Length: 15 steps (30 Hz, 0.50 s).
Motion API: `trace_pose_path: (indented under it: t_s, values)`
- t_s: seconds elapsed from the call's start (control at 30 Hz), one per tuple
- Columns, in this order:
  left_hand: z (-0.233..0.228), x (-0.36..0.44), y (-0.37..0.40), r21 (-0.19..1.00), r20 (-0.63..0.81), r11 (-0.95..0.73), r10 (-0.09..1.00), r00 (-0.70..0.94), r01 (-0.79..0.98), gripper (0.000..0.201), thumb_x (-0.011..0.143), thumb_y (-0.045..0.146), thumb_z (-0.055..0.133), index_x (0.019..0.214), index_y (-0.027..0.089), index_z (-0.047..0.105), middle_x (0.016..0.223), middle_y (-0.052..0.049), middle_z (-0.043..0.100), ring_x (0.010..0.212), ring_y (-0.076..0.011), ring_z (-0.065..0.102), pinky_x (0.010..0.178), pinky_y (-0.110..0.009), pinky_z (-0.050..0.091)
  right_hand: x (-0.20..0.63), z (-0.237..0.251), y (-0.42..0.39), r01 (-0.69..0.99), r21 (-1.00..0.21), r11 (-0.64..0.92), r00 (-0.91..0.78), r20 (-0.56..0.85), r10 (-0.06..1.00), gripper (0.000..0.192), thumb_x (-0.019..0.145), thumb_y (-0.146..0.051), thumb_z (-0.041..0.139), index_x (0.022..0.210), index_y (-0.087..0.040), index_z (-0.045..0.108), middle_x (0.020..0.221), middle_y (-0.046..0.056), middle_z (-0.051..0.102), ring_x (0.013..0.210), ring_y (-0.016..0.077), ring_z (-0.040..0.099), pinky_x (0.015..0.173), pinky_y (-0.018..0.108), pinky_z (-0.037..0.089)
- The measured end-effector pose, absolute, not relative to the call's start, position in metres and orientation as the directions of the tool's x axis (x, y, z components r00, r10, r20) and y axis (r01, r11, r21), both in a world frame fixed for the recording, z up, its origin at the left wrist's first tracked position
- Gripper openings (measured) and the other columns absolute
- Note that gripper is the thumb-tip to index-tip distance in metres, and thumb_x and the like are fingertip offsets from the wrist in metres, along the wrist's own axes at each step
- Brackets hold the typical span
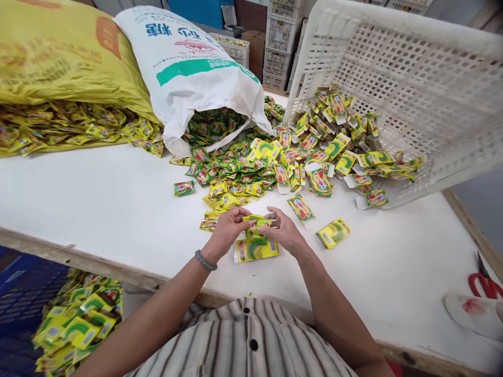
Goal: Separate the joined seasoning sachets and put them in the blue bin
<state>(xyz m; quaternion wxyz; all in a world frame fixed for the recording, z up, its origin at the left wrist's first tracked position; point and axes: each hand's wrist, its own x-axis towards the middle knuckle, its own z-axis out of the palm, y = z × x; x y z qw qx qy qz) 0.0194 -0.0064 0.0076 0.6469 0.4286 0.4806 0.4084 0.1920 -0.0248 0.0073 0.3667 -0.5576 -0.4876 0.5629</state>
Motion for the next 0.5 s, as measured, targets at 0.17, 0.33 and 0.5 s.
trace_pose_path:
  t_s: [0.17,0.33,0.5]
  values:
    - [0.014,0.021,-0.008,0.979,-0.199,0.204,0.967,0.161,-0.016,0.042,0.069,0.044,0.074,0.095,0.016,0.056,0.072,0.000,0.064,0.066,-0.0152,0.061,0.065,-0.029,0.048,0.194,0.005,-0.021,-0.027,-0.973,-0.229,-0.084,-0.227,0.970,0.036,0.064,-0.042,0.078,0.085,-0.017,0.063,0.072,0.000,0.065,0.066,0.0152,0.061,0.064,0.028,0.050]
    - [0.017,0.027,-0.029,0.799,-0.077,-0.214,0.890,0.449,0.561,0.076,0.057,0.045,0.083,0.120,0.017,0.054,0.113,-0.016,0.065,0.106,-0.0340,0.059,0.092,-0.050,0.045,0.214,-0.007,-0.011,0.044,-0.990,-0.137,0.163,-0.129,0.978,0.036,0.066,-0.042,0.077,0.088,-0.018,0.063,0.073,-0.001,0.066,0.065,0.0145,0.059,0.063,0.028,0.049]
    - [0.010,0.029,-0.042,0.666,-0.046,-0.390,0.829,0.557,0.636,0.070,0.070,0.029,0.075,0.135,0.018,0.048,0.115,-0.015,0.063,0.112,-0.0344,0.056,0.095,-0.048,0.043,0.220,-0.006,-0.010,0.057,-0.989,-0.134,0.255,-0.115,0.960,0.039,0.066,-0.043,0.077,0.092,-0.019,0.062,0.076,-0.001,0.066,0.066,0.0140,0.057,0.064,0.028,0.048]
